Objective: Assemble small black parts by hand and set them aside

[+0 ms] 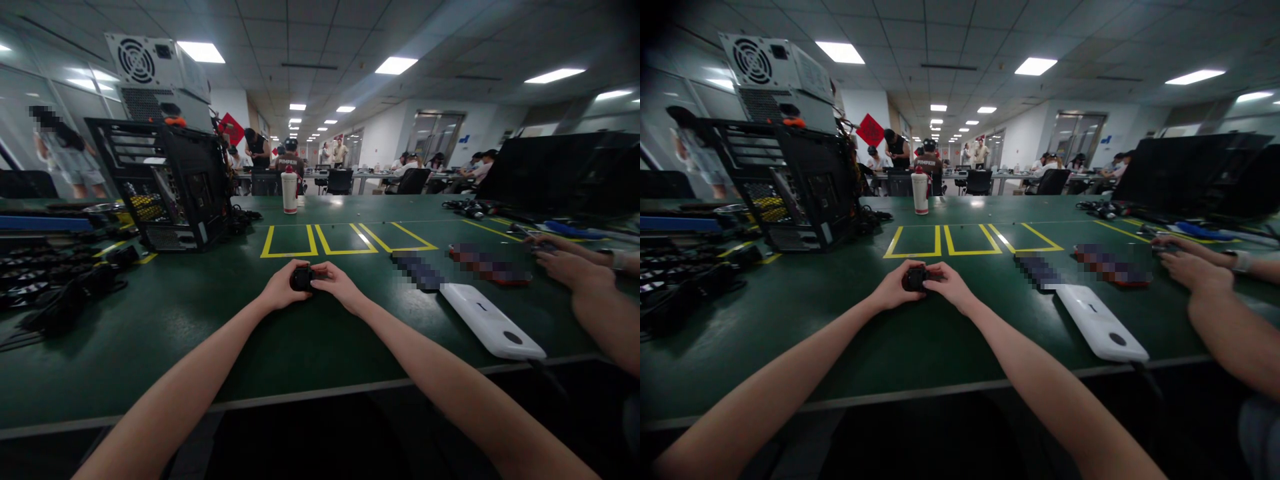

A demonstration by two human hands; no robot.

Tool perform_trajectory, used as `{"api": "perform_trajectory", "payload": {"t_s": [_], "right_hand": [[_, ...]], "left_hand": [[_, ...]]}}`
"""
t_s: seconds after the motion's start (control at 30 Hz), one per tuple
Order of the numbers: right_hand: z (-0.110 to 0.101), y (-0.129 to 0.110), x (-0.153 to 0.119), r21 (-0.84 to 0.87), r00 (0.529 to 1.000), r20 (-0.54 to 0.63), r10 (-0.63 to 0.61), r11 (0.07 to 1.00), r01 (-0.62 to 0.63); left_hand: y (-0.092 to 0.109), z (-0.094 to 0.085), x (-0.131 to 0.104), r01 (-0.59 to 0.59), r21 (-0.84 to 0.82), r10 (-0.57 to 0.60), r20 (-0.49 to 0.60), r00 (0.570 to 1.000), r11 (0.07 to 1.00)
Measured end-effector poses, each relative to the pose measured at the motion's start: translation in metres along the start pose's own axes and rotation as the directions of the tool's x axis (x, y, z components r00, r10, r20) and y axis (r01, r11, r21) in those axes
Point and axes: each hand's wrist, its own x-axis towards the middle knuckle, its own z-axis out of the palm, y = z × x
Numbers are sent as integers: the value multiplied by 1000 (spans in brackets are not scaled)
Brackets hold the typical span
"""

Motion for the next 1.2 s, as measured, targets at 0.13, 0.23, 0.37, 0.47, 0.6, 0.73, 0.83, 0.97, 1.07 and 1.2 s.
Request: {"api": "perform_trajectory", "payload": {"t_s": [0.13,0.23,0.37,0.47,0.6,0.73,0.83,0.97,1.07,1.2], "right_hand": [[1,0,2,-29,999,-45,-15,999,14],[1,1,3,23,999,-34,7,1000,-6],[-1,2,2,77,1000,17,20,997,-21],[-2,3,0,73,998,58,-6,997,2],[-1,2,-2,49,998,59,-14,999,11],[0,-2,-1,-17,999,-6,-42,999,42],[1,-3,0,-4,999,-28,-30,1000,30],[0,2,1,93,999,-13,31,995,-30],[-1,6,2,122,999,27,27,992,-30],[-1,5,1,91,999,32,20,996,-23]], "left_hand": [[-1,0,0,-9,0,9,-2,1000,1000],[-1,1,0,-9,0,9,-1,1000,1000],[0,1,-1,-3,-2,3,4,1000,1000],[0,0,-1,-5,-7,5,3,1000,1000],[0,0,0,1,0,-1,8,1000,1000],[0,0,0,9,4,-9,6,1000,1000],[0,0,0,7,-2,-7,1,1000,1000],[0,1,0,9,-9,-9,-12,1000,1000],[-1,2,0,4,-15,-5,-20,1000,1000],[-2,3,1,9,-10,-9,-16,1000,1000]]}}
